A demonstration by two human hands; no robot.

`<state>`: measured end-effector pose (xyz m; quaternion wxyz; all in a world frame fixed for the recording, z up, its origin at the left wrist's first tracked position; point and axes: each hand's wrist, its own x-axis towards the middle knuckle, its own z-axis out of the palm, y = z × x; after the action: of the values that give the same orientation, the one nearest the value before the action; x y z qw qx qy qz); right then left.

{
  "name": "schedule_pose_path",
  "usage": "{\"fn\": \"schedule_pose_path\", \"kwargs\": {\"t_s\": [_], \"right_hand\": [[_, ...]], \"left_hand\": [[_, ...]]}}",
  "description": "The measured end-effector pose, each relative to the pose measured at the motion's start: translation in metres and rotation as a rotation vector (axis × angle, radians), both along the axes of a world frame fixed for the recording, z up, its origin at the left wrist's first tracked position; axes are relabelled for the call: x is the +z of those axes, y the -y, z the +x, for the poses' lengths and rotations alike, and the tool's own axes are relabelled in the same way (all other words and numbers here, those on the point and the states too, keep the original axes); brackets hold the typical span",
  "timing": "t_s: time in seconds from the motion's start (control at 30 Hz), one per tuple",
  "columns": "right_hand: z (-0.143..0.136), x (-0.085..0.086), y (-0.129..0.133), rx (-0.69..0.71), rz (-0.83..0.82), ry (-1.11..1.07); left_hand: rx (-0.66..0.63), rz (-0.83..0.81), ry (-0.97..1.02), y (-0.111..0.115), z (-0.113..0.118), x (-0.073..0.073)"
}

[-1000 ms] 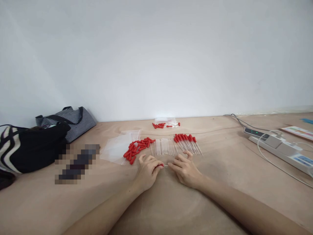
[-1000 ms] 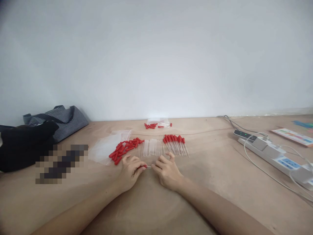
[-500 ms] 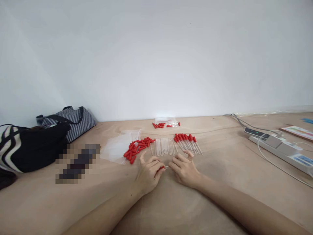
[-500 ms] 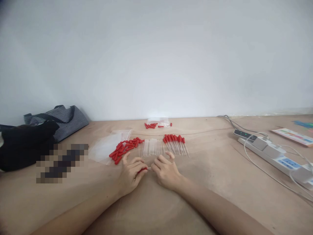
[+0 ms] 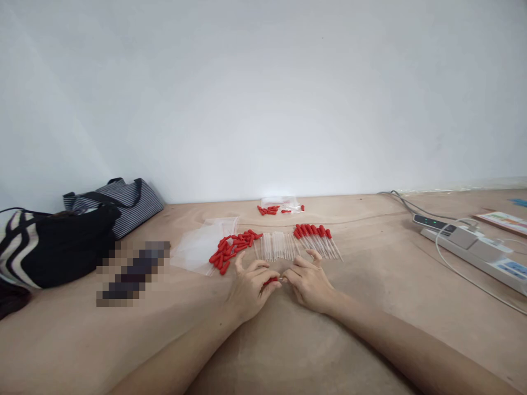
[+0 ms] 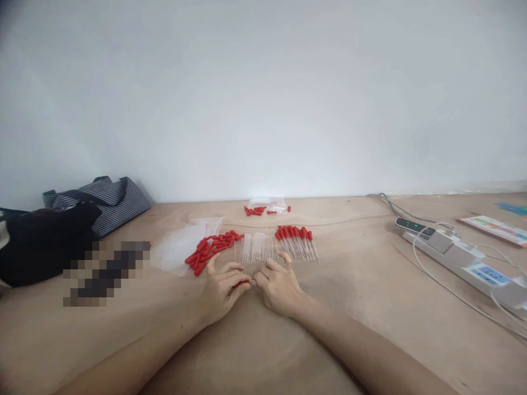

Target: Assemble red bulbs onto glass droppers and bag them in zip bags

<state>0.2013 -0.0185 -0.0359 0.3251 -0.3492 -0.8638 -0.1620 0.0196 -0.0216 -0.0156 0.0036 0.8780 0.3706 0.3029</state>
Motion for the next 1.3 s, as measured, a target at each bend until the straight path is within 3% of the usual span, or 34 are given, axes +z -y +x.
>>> {"fn": "schedule_pose_path", "kwargs": {"t_s": [0.2,0.43,0.67,0.87,1.03,1.1,1.3], "right_hand": [[0.001,0.004,0.001,-0.038,-0.051,-0.015],[-0.003,0.004,0.006,0.025,-0.199,-0.095],[0.006,0.013,0.003,0.04,-0.316,-0.095],[0.019,0.012,-0.005,-0.113,-0.179,-0.036],[0.025,0.005,-0.031,-0.507,-0.171,-0.221],[0.023,0.003,-0.043,-0.615,-0.192,-0.239],[0.013,0.0,-0.056,-0.672,-0.264,-0.164]], "left_hand": [[-0.012,-0.009,0.052,-0.002,-0.006,0.003],[-0.044,0.055,0.124,0.005,0.002,0.005],[0.006,-0.01,0.096,-0.007,-0.01,0.0],[0.109,-0.023,-0.027,-0.018,-0.022,0.0],[0.489,0.058,-0.079,-0.034,-0.044,0.006],[0.58,0.051,-0.104,-0.038,-0.052,0.007],[0.612,0.017,-0.155,-0.04,-0.062,0.006]]}}
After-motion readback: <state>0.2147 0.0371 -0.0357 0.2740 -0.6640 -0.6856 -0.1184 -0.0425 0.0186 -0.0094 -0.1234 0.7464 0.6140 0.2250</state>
